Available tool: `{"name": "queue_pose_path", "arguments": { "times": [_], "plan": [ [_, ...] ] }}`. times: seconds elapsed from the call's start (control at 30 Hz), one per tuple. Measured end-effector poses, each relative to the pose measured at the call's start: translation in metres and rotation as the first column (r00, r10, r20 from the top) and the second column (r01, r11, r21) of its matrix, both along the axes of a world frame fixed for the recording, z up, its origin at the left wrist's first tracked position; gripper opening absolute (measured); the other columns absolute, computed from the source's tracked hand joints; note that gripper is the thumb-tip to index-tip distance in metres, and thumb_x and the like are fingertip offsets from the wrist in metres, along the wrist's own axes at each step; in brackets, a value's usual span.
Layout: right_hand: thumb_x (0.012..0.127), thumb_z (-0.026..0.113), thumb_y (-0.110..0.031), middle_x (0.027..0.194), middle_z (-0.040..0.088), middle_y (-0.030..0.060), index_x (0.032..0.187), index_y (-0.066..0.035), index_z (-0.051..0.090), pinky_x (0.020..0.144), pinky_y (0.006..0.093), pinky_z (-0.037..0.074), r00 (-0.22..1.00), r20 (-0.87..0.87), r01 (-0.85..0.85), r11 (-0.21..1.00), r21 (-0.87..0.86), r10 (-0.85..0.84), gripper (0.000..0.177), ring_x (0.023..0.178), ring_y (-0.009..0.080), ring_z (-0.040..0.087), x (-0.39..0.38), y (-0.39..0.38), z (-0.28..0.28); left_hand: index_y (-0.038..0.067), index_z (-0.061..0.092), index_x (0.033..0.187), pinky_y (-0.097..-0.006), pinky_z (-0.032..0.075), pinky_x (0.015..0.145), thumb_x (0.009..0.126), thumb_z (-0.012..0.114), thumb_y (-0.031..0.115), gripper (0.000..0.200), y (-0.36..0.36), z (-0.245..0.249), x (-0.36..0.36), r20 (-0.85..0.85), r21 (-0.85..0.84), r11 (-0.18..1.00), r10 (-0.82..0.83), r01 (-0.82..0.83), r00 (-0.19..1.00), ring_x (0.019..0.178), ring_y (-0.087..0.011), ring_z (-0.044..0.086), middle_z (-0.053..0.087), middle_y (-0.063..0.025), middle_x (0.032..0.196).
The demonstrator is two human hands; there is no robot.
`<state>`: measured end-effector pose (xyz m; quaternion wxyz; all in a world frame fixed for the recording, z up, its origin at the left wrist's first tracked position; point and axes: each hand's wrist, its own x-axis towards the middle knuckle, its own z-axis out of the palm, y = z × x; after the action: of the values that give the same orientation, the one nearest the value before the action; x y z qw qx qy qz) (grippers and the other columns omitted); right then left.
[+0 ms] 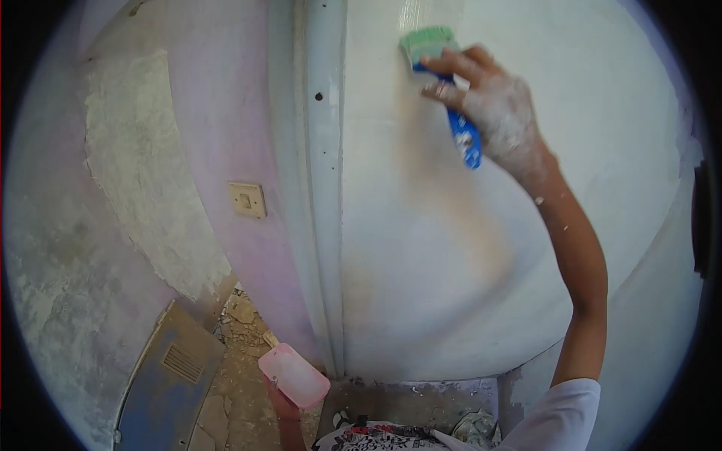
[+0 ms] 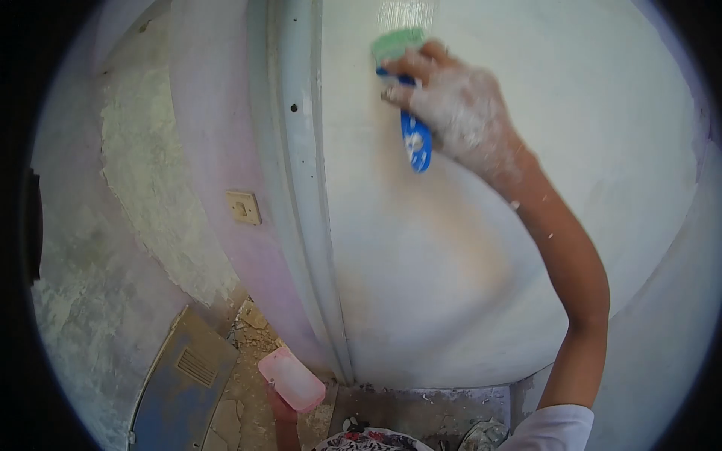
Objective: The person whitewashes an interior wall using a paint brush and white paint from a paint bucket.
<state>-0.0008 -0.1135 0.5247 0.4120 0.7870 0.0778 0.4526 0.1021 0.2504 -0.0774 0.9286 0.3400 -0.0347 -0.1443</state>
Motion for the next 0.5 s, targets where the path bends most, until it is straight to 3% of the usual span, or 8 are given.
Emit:
{"name": "queue_pose_path", "arguments": {
  "times": [0.03,0.13,0.17,0.2,0.27,0.4,0.43,0.5],
  "plan": [
    [0.077,0.074,-0.009,0.133,0.065,0.0051,0.113,-0.017,0.071,0.078,0.0337,0.063,0.992,-0.072,0.105,0.991,0.088,-0.099,0.037,0.121,0.0241,0.062,0.004,-0.003,-0.033,0.013,0.036,0.155,-0.0486,0.050,0.108,0.103,0.050,0.038,0.059,0.000,-0.001,-0.001,0.022,0.023,1.000,-0.002,0.001,1.000,0.133,-0.0303,0.054,0.051,-0.0105,0.148],
    [0.091,0.062,-0.015,0.156,0.047,0.0127,0.114,-0.013,0.067,0.073,0.0375,0.064,0.960,-0.280,0.071,0.965,0.254,0.003,0.023,0.140,0.0356,0.050,0.022,-0.047,-0.198,0.013,0.035,0.156,-0.0488,0.050,0.108,0.103,0.050,0.037,0.060,-0.001,-0.004,-0.004,-0.023,0.032,0.999,0.022,-0.021,0.999,0.132,-0.0306,0.055,0.050,-0.0106,0.148],
    [0.092,0.061,-0.013,0.156,0.046,0.0137,0.113,-0.013,0.067,0.075,0.0389,0.064,0.920,-0.390,0.107,0.942,0.318,0.027,0.022,0.139,0.0370,0.050,0.015,-0.039,-0.249,0.013,0.035,0.156,-0.0488,0.050,0.108,0.103,0.050,0.037,0.060,0.001,0.001,-0.003,-0.025,0.030,0.999,0.026,-0.026,0.999,0.132,-0.0306,0.055,0.050,-0.0106,0.148],
    [0.091,0.062,-0.011,0.154,0.048,0.0143,0.109,-0.012,0.068,0.077,0.0400,0.064,0.869,-0.482,0.182,0.831,0.525,0.114,0.019,0.137,0.0364,0.052,0.010,-0.024,-0.293,0.013,0.035,0.156,-0.0490,0.049,0.109,0.103,0.050,0.038,0.060,0.000,0.009,-0.002,-0.002,0.020,1.000,-0.007,0.007,1.000,0.133,-0.0305,0.055,0.051,-0.0106,0.148],
    [0.083,0.071,-0.013,0.136,0.059,0.0131,0.104,-0.010,0.069,0.077,0.0412,0.064,0.735,-0.653,0.223,0.844,0.487,0.183,0.021,0.122,0.0329,0.061,-0.005,-0.003,-0.346,0.013,0.036,0.156,-0.0492,0.049,0.109,0.103,0.050,0.038,0.060,0.001,0.019,-0.005,0.023,0.015,0.999,-0.036,0.036,0.999,0.133,-0.0305,0.054,0.051,-0.0106,0.148],
    [0.073,0.076,-0.010,0.103,0.069,0.0096,0.099,-0.009,0.068,0.077,0.0400,0.063,0.561,-0.729,0.199,0.791,0.579,0.392,0.027,0.097,0.0281,0.070,0.009,-0.011,-0.338,0.014,0.035,0.156,-0.0500,0.049,0.109,0.104,0.047,0.035,0.057,0.004,0.022,0.002,0.012,0.005,0.999,-0.033,0.033,0.999,0.133,-0.0313,0.054,0.051,-0.0105,0.149],
    [0.072,0.074,-0.007,0.089,0.068,0.0082,0.095,-0.009,0.067,0.075,0.0408,0.061,0.633,-0.614,0.076,0.751,0.656,0.472,0.024,0.086,0.0277,0.071,0.015,-0.016,-0.317,0.013,0.035,0.156,-0.0497,0.049,0.109,0.104,0.050,0.037,0.059,0.004,0.020,0.003,0.023,0.016,0.999,-0.033,0.032,0.999,0.133,-0.0313,0.054,0.050,-0.0109,0.149],
    [0.071,0.074,-0.008,0.090,0.067,0.0089,0.091,-0.011,0.066,0.072,0.0420,0.059,0.701,-0.510,-0.028,0.734,0.679,0.499,0.022,0.085,0.0286,0.071,0.022,-0.020,-0.240,0.013,0.034,0.156,-0.0498,0.049,0.109,0.104,0.050,0.037,0.060,0.003,0.020,0.004,0.037,0.025,0.999,-0.048,0.047,0.998,0.133,-0.0315,0.054,0.049,-0.0110,0.150]
  ]
}}
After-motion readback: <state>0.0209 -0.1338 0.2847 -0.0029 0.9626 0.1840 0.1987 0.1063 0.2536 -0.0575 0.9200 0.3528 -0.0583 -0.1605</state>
